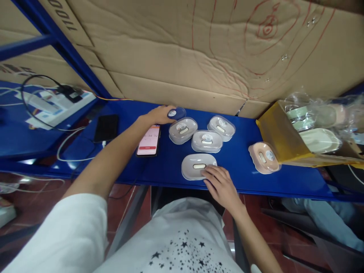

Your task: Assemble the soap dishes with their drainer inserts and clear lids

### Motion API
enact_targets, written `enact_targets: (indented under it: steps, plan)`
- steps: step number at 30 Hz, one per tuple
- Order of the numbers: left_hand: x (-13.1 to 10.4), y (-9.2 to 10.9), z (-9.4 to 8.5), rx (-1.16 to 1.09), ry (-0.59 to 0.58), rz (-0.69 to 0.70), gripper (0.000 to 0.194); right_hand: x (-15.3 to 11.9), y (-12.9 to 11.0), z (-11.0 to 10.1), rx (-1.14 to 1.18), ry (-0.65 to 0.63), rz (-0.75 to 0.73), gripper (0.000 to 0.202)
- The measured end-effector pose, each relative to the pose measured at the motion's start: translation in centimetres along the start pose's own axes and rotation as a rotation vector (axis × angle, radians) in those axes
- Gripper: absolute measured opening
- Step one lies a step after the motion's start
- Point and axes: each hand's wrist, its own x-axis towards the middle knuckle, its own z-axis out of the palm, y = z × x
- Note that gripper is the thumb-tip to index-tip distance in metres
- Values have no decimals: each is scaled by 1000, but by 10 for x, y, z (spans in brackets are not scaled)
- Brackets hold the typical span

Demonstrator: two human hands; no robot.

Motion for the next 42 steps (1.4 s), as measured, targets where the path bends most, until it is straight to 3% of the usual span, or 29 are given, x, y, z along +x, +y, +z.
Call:
enact_targets:
  steps: [2, 4, 6, 7, 9, 12, 15, 18, 25, 28, 31, 34, 37, 38, 40, 42]
  plan:
    - [-14, -3, -3, 0, -8, -12, 71, -1, -2, 2, -3, 13, 18, 42]
    - [-48, 1, -9, -13, 62, 5, 72, -3, -2, 3, 14, 26, 47, 45]
    - [-97, 15, -15, -86, 254, 107, 69, -5, -1, 4, 58, 69, 86, 50]
    - [-123, 26, -16, -116, 299, 161, 69, -6, 0, 4, 90, 108, 112, 53]
    - [-173, 55, -9, -185, 271, 231, 71, -8, 2, 4, 155, 193, 180, 60]
    - [-221, 101, 20, -251, 175, 355, 66, -8, 5, 3, 216, 225, 269, 71]
    - [-225, 129, 53, -296, 135, 419, 67, -5, 4, 1, 242, 166, 269, 75]
    - [-211, 134, 72, -305, 127, 447, 67, -3, 4, 0, 256, 123, 238, 66]
    - [-213, 132, 77, -242, 115, 436, 70, -4, 4, 4, 207, 126, 222, 56]
    - [-213, 136, 82, -213, 153, 445, 69, -3, 0, 6, 191, 146, 240, 54]
    - [-211, 139, 88, -221, 199, 431, 69, -3, 2, -3, 163, 86, 213, 54]
    - [-215, 138, 89, -233, 229, 382, 64, -14, 23, -29, -33, 142, 236, 56]
    - [-225, 130, 85, -237, 257, 328, 60, -38, 62, -58, -377, 401, 488, 61]
    - [-230, 126, 83, -235, 262, 316, 60, -47, 73, -66, -457, 422, 556, 63]
    - [-237, 117, 78, -223, 256, 303, 60, -62, 89, -76, -506, 384, 596, 61]
    - [-242, 108, 72, -213, 225, 314, 62, -71, 93, -79, -431, 314, 543, 54]
